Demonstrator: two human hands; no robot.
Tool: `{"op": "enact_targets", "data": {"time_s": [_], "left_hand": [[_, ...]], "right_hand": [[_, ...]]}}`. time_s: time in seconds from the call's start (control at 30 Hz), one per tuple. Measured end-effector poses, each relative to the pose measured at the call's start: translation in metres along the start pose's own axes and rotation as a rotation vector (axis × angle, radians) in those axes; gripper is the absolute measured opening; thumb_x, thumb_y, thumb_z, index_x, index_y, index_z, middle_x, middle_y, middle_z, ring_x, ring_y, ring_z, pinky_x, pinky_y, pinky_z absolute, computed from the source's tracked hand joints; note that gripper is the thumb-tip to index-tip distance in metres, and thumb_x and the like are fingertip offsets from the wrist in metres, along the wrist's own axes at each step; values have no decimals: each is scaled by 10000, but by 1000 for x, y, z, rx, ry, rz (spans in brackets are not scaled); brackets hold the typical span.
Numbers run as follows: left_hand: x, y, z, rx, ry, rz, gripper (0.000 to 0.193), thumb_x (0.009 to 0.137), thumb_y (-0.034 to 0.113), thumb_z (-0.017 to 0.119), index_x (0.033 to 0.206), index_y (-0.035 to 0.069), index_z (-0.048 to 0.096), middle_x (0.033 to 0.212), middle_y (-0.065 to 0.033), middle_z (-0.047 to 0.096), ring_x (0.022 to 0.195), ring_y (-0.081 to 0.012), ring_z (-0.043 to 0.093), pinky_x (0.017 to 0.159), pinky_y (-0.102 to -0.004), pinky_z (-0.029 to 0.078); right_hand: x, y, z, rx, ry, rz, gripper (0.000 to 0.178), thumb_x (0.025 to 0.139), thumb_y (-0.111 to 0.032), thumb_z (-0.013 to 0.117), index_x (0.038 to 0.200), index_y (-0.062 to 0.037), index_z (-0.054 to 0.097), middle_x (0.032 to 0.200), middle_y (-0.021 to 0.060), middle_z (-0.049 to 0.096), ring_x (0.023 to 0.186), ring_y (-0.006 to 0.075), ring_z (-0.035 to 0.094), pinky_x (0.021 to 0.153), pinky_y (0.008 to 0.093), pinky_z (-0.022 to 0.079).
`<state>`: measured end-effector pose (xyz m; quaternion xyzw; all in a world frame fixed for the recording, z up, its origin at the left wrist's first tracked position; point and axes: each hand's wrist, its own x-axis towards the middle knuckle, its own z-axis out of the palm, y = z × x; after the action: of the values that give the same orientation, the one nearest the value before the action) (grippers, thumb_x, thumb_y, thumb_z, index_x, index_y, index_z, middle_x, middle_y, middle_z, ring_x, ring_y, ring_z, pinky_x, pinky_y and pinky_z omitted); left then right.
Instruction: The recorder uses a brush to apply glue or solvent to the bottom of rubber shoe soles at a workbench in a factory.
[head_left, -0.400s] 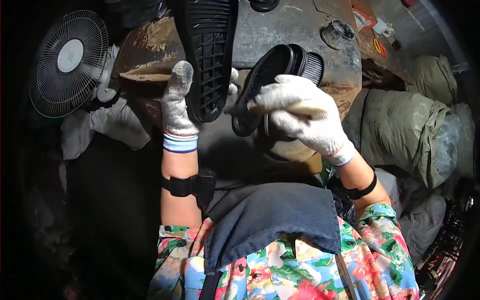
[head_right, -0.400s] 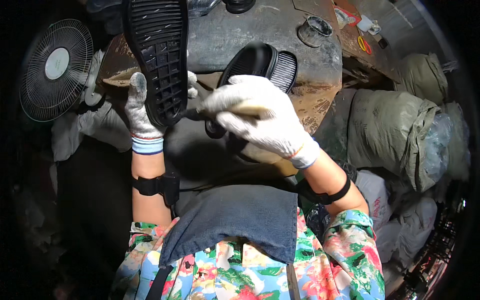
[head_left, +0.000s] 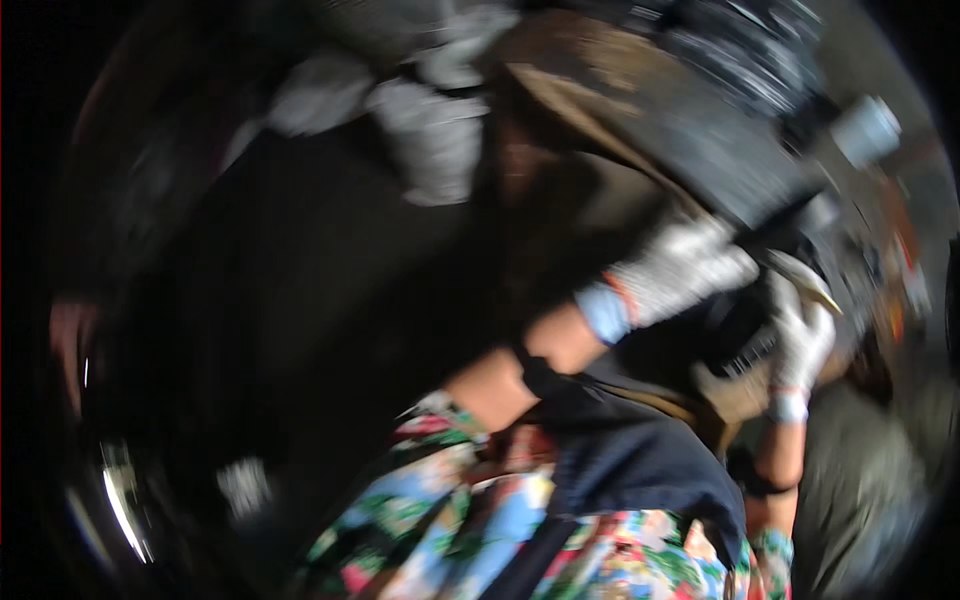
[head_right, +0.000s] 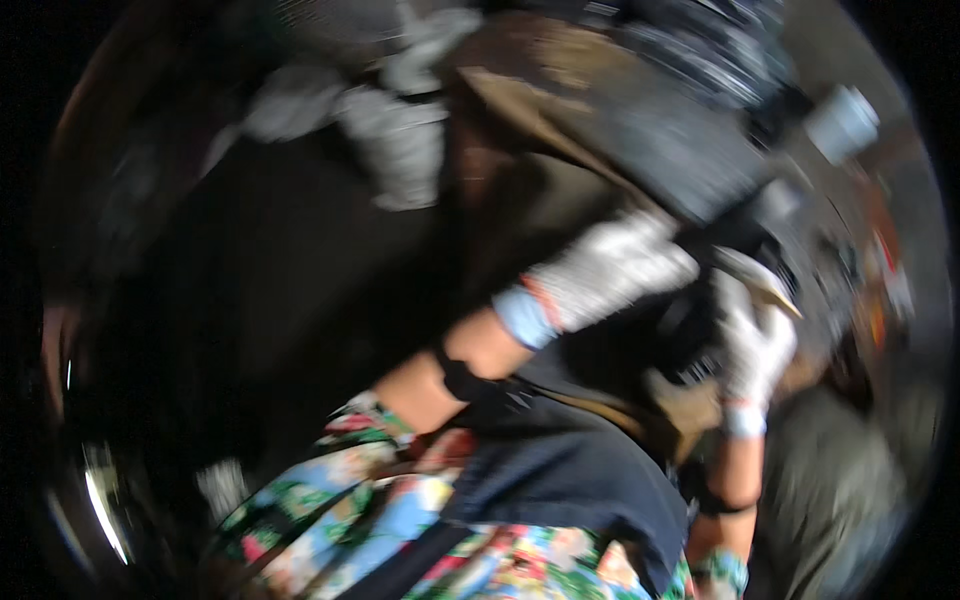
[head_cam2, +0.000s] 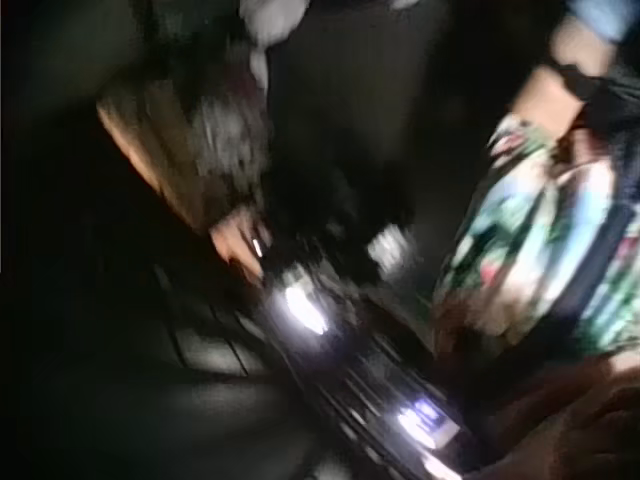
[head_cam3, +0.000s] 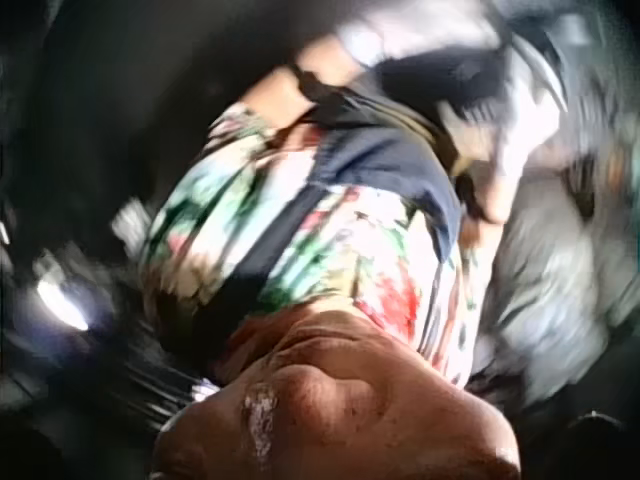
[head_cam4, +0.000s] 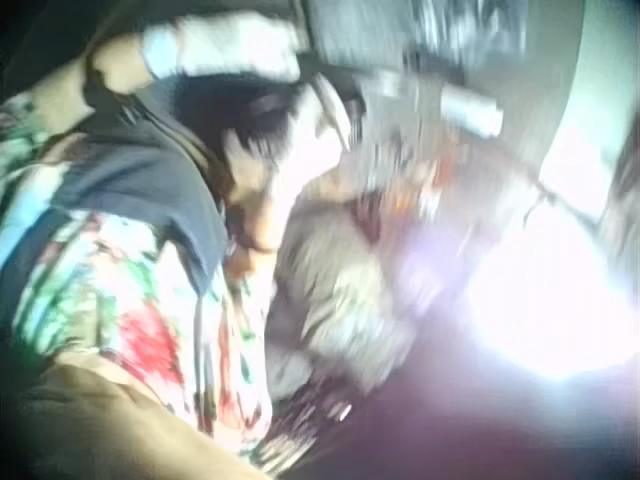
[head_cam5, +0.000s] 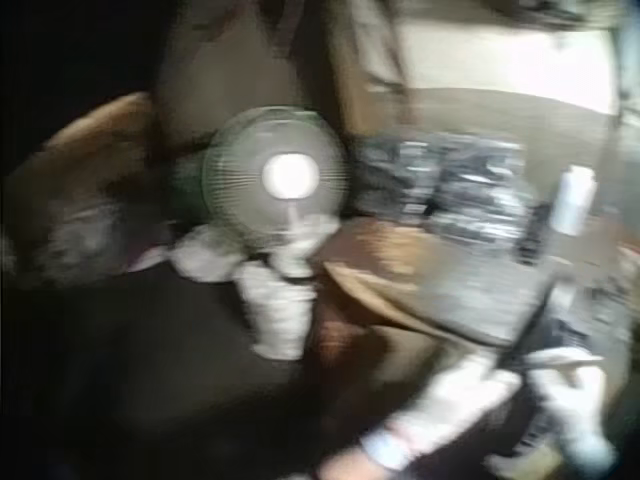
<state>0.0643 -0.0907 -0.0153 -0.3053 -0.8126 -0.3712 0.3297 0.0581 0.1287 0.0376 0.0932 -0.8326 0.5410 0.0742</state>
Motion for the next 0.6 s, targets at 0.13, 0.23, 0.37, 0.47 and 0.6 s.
{"op": "enact_targets", "data": {"time_s": [0.13, 0.23, 0.37, 0.47, 0.6], "left_hand": [[-52, 11, 28, -1319, -78, -774, 213, 1065, 223, 605, 1210, 91, 688, 1112, -56, 707, 968, -120, 678, 854, -303, 554], [-70, 25, -24, -1386, -31, -1033, 328, 1083, 336, 553, 1250, 72, 654, 1079, -94, 716, 893, -181, 715, 790, -344, 604], [-123, 42, -130, -1645, 218, -1368, 498, 1086, 487, 470, 1296, 53, 592, 1032, -167, 732, 748, -309, 758, 630, -456, 653], [-174, 7, -232, -1406, 508, -1001, 798, 1034, 617, 407, 1374, -99, 494, 1239, -344, 639, 934, -470, 724, 797, -547, 636], [-202, -23, -366, -1014, 1769, -289, 838, 1025, 599, 515, 1630, 88, 241, 1651, -272, 290, 1496, -432, 368, 1216, -594, 337]], "right_hand": [[34, 72, -37, 146, 86, -36, 254, 1043, -78, 622, 1256, 41, 691, 1211, 105, 723, 1110, 173, 666, 1027, 322, 507], [52, 57, -18, 112, 44, -101, 272, 1053, -101, 607, 1272, 45, 679, 1218, 110, 720, 1113, 185, 664, 1050, 337, 496], [51, 21, 14, 125, 55, -158, 286, 1048, -128, 618, 1272, 39, 680, 1219, 113, 719, 1108, 192, 664, 1057, 342, 487], [60, 15, -10, 76, 63, -161, 321, 1068, -168, 587, 1307, 33, 665, 1241, 133, 714, 1133, 211, 678, 1063, 355, 489], [62, 11, -39, 44, 113, -174, 332, 1075, -180, 558, 1286, 46, 680, 1242, 156, 725, 1109, 218, 689, 1053, 355, 497]]}}
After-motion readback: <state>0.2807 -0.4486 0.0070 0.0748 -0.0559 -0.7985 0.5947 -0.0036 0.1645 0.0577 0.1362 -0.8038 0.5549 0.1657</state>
